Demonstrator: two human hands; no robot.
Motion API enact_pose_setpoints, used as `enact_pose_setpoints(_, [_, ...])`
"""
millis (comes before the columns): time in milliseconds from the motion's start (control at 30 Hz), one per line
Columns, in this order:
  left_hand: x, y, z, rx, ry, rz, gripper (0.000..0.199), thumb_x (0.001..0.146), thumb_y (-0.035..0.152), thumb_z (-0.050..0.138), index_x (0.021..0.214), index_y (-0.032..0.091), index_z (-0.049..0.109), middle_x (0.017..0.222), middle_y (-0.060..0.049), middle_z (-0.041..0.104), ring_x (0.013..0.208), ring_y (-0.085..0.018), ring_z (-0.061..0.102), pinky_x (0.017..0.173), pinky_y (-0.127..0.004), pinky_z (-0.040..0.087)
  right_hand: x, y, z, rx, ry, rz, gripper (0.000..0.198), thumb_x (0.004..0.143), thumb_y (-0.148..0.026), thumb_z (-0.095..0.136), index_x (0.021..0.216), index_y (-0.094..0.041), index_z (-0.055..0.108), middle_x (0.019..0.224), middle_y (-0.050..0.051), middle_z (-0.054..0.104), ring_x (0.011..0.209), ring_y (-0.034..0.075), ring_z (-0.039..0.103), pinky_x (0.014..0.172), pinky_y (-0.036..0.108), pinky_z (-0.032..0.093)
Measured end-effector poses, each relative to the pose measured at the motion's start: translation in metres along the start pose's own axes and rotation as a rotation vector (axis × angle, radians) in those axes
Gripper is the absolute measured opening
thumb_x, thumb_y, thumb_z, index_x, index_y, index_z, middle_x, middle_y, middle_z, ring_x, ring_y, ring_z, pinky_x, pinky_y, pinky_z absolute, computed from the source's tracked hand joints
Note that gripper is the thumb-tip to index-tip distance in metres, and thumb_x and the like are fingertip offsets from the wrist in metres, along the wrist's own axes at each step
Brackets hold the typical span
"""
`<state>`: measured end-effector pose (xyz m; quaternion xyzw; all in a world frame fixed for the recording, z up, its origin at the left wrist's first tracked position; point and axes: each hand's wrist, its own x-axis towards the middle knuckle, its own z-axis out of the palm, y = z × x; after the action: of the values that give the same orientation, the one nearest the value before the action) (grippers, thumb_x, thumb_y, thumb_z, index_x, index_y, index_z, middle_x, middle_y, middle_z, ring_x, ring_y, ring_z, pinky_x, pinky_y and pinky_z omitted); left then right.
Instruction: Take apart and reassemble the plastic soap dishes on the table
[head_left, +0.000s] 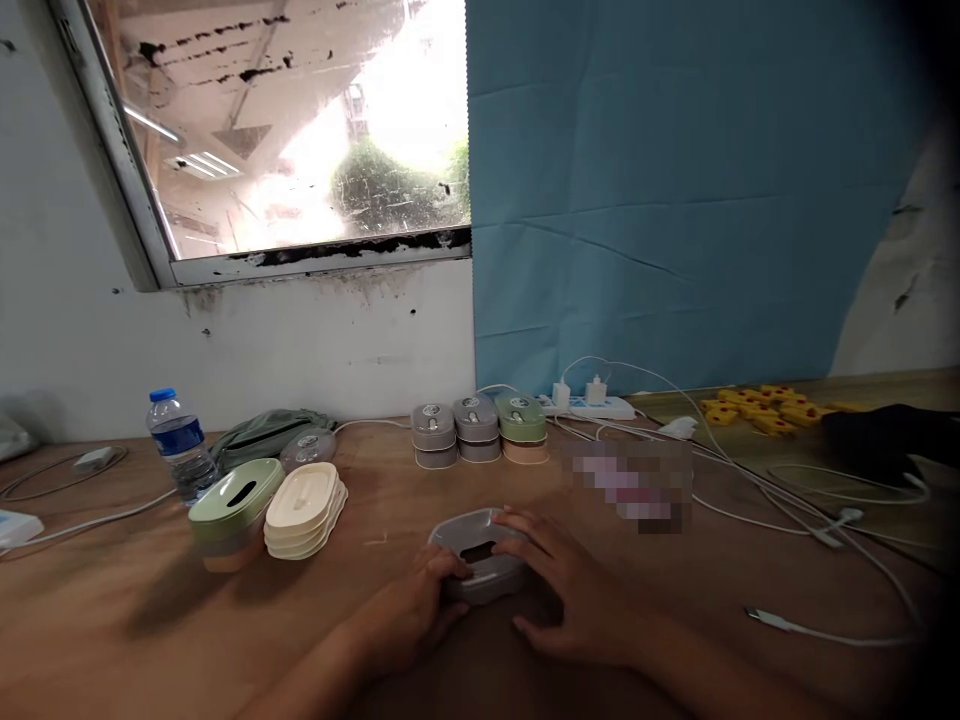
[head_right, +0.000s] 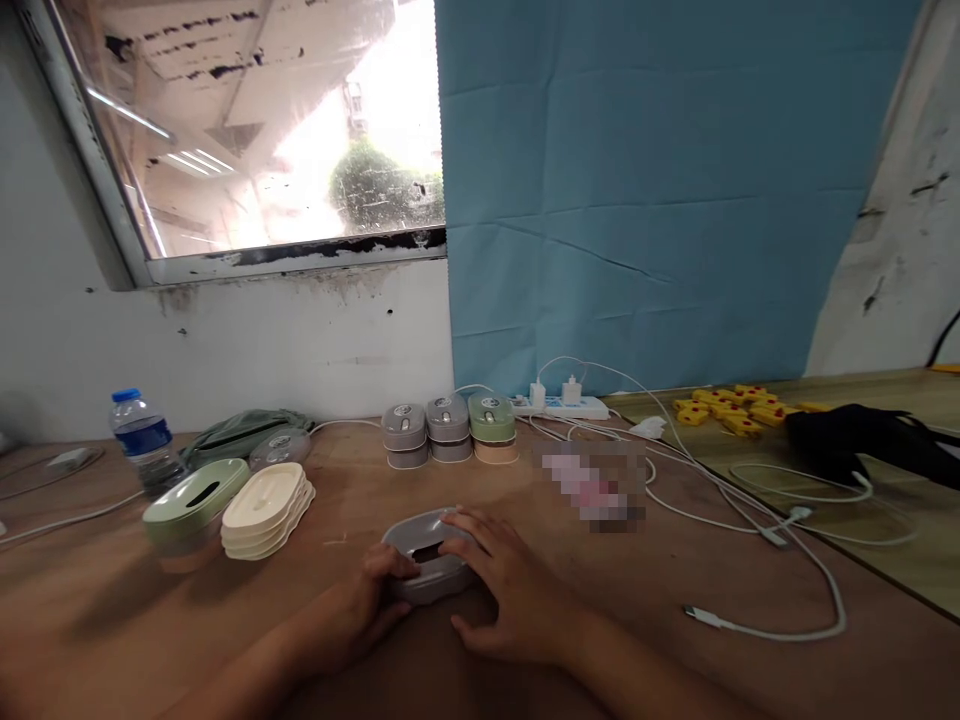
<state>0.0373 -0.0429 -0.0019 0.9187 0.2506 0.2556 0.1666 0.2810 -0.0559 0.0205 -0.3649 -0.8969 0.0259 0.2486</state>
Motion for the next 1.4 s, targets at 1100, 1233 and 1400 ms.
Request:
enact_pose_setpoints(1100, [-0.014, -0.047, -0.06, 0.562, 0.601, -0.227, 0.024, 0.08, 0.02, 0.046, 0.102, 0.019, 0.038, 0.087, -0.006, 0.054, 0.082, -0.019, 0.053, 0.076, -0.034, 0.044, 0.0, 0.013, 0.007, 0.312, 0.218, 0.02, 0.033, 0.064, -0.033, 0.063, 0.093, -0.021, 0.054, 0.129, 0.01, 0.031, 0.12, 0.028, 0.033, 0.094, 0.038, 0.035])
enact_pose_setpoints(1233, [0.001, -0.01, -0.028, 0.269, 0.347, -0.167, 0.019, 0.078, 0.02, 0.049, 0.095, 0.021, 0.043, 0.086, -0.004, 0.057, 0.083, -0.018, 0.053, 0.074, -0.03, 0.043, -0.004, 0.013, 0.0, 0.29, 0.361, -0.028, 0.035, 0.066, -0.041, 0.061, 0.094, -0.022, 0.053, 0.125, 0.01, 0.032, 0.118, 0.03, 0.033, 0.093, 0.04, 0.036])
enact_pose_setpoints(1400, [0.011, 0.008, -0.007, 0.073, 0.058, -0.063, 0.02, 0.07, 0.02, 0.059, 0.087, 0.021, 0.047, 0.087, -0.001, 0.061, 0.088, -0.018, 0.053, 0.087, -0.033, 0.038, -0.004, 0.017, -0.016, 0.274, 0.41, 0.128, 0.037, 0.065, -0.054, 0.057, 0.086, -0.023, 0.054, 0.122, 0.01, 0.032, 0.117, 0.034, 0.034, 0.095, 0.044, 0.033])
